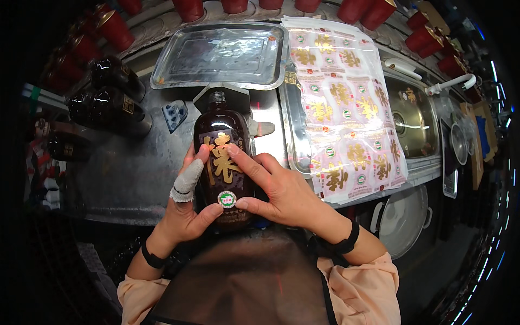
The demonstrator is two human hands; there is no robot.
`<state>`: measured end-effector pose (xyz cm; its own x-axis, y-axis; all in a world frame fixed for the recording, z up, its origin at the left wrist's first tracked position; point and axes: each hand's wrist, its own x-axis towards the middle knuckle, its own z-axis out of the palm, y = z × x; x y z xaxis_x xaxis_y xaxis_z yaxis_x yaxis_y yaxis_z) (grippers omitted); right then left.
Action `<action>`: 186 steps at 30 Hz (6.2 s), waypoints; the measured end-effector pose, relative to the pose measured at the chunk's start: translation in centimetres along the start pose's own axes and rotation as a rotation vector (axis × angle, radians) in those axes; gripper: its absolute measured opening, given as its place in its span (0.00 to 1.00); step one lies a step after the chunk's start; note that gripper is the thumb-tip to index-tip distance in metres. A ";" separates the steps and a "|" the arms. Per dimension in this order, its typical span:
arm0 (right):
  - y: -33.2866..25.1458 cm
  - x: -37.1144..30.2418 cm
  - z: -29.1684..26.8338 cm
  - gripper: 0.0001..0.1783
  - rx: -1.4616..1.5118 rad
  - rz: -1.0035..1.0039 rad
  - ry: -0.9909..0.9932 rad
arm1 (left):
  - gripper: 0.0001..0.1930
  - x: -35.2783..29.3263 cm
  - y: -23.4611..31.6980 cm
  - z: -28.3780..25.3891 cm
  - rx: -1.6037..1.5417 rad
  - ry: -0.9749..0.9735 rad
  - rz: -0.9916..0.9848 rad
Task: Manually applying decorative seals and labels onto ceramic or glass liquor bottles in a production facility.
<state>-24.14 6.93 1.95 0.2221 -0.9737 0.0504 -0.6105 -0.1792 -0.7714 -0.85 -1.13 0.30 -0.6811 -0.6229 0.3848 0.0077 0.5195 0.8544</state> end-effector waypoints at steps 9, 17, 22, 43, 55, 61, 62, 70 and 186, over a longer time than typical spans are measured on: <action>-0.4 0.0 0.1 0.49 -0.006 0.015 0.003 | 0.39 0.0 0.1 -0.3 -0.025 -0.015 -0.030; -0.2 -0.2 0.5 0.50 0.015 0.001 0.041 | 0.39 0.1 0.0 -0.4 -0.023 -0.029 -0.013; 0.3 -0.2 0.8 0.52 0.025 -0.039 0.079 | 0.39 -0.1 -0.3 -0.5 -0.009 -0.043 -0.012; 1.0 3.2 0.3 0.33 0.661 0.392 0.171 | 0.48 3.1 1.2 0.3 -0.699 0.213 -0.535; 1.9 4.1 0.7 0.25 0.704 0.383 0.160 | 0.45 4.2 0.4 0.1 -0.852 0.252 -0.597; 1.9 4.0 0.7 0.25 0.732 0.366 0.154 | 0.44 4.0 0.2 0.1 -0.798 0.237 -0.581; 2.0 4.0 0.6 0.25 0.713 0.359 0.145 | 0.44 3.9 0.2 0.1 -0.789 0.239 -0.588; 2.0 4.4 0.4 0.26 0.763 0.398 0.123 | 0.43 4.1 0.3 0.1 -0.816 0.253 -0.595; -1.1 -3.9 2.8 0.38 0.594 0.319 0.194 | 0.52 -3.8 -0.1 0.9 -0.468 0.077 -0.389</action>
<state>-22.16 11.35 0.82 -0.0719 -0.9834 -0.1664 -0.0920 0.1726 -0.9807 1.05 1.72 -1.58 -0.6436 -0.7650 0.0233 0.1019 -0.0555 0.9932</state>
